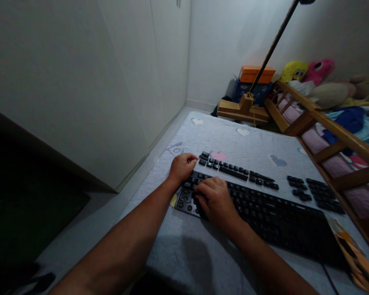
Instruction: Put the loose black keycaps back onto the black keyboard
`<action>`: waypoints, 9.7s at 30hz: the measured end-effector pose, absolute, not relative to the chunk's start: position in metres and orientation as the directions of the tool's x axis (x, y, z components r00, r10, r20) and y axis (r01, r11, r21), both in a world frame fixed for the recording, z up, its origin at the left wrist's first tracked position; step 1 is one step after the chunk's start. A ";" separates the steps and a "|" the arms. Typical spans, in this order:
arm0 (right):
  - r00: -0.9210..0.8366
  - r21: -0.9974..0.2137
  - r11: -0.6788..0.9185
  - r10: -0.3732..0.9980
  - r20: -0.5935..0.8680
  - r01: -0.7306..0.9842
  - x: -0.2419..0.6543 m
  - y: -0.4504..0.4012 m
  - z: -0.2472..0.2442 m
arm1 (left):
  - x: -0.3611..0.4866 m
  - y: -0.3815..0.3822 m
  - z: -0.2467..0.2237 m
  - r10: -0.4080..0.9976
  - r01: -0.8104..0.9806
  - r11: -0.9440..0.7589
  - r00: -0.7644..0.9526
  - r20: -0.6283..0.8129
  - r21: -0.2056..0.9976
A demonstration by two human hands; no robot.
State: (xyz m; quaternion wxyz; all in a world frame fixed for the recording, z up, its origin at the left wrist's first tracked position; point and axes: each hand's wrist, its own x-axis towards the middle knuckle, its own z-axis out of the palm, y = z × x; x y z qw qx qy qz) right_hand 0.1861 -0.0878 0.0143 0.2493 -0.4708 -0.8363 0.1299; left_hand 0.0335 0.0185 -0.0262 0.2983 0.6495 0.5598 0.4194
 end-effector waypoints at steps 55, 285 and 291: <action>-0.391 -0.385 0.561 0.810 0.436 0.732 0.189 -0.094 0.016 | 0.034 0.016 -0.022 0.979 0.477 -0.190 0.029 0.200 0.858; -0.476 -0.278 0.624 0.757 0.448 0.730 0.206 -0.126 0.004 | -0.017 -0.070 -0.016 0.980 0.453 -0.158 0.182 0.082 0.877; -0.489 -0.299 0.617 0.773 0.403 0.728 0.203 -0.127 0.003 | -0.017 -0.069 -0.012 0.978 0.491 -0.179 0.186 0.098 0.853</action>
